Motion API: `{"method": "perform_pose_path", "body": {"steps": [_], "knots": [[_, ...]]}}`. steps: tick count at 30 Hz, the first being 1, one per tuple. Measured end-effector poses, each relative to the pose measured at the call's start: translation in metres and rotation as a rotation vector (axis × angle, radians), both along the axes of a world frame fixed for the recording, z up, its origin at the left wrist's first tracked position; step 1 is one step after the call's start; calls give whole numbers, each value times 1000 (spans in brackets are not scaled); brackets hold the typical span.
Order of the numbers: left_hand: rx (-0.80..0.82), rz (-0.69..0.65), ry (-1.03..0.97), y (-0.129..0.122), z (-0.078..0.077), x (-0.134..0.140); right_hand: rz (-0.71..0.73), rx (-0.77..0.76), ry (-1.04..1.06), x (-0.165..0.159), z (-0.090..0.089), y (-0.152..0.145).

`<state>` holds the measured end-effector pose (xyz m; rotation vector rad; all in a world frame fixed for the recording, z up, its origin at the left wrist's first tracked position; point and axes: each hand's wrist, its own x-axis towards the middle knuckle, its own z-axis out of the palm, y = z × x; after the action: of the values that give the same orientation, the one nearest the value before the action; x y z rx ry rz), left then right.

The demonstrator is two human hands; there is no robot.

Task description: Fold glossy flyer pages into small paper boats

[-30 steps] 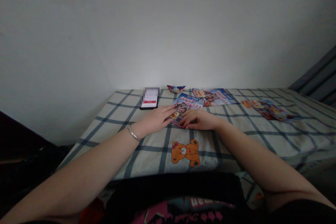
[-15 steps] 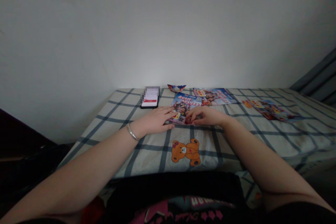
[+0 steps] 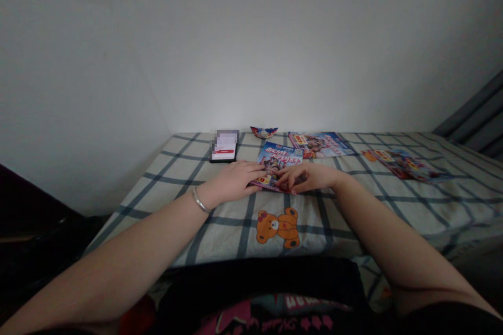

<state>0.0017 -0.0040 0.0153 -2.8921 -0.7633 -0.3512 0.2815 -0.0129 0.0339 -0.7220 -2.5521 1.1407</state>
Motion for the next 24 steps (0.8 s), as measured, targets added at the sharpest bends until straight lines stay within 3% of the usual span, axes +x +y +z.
{"method": "perform_pose_path", "body": {"steps": [8, 17, 24], "knots": [[-61, -112, -28, 11, -2, -5, -87, 27, 12, -3, 1, -5], [25, -109, 56, -8, 4, 6, -149, 407, 72, -17, -9, -4], [-77, -140, 27, -10, 7, 5, -52, 373, 37, -14, -13, 1]]}}
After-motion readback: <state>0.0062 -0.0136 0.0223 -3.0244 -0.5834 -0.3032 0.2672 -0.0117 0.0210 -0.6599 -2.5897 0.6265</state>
